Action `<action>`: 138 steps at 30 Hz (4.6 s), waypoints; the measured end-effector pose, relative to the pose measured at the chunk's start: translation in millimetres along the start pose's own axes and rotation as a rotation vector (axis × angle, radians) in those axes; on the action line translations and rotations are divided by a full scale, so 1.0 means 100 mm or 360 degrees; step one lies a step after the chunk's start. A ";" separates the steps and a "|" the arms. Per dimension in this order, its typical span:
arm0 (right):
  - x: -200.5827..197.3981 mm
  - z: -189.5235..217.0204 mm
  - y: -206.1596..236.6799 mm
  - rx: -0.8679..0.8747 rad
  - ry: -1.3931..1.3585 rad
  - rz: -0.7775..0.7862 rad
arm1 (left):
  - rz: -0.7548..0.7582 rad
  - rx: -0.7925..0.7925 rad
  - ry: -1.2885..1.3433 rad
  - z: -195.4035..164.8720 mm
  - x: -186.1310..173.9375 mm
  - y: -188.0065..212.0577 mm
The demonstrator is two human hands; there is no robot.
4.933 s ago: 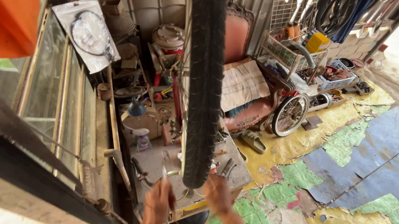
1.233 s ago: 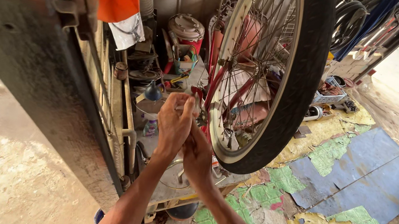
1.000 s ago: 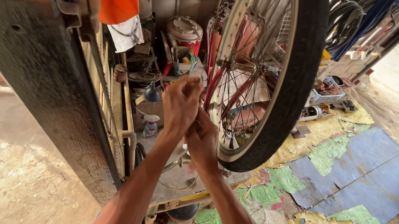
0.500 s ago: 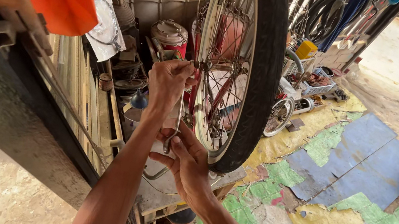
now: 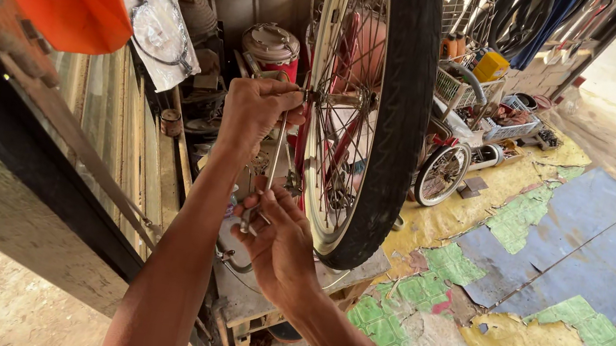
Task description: The person repairs a red bicycle held upside down in a small repair shop. They use a wrench to loosen and tighten the front wheel axle nut, then work by hand on the front brake caliper, fitting and adjusting the brake components at the wheel fork.
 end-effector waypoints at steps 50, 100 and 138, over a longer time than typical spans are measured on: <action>-2.09 -0.62 0.60 -0.0109 0.1926 -0.0067 | -0.0034 -0.0169 -0.0206 2.21 0.26 1.71; -4.85 1.58 -2.61 0.0477 0.2552 0.1023 | -0.1035 -0.0413 -0.0500 3.71 2.77 -0.48; -4.81 0.48 -3.70 0.0228 0.2213 0.1893 | -0.2248 -0.0354 -0.0543 2.62 2.66 0.23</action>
Point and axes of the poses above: each hand's wrist, its own y-axis away from the middle knuckle, its own x-axis out of the palm, z = x × y, the point moved 7 cm from there along -y, towards the middle knuckle, and after that the axes turned 3 degrees about -x, right-handed, at the moved point
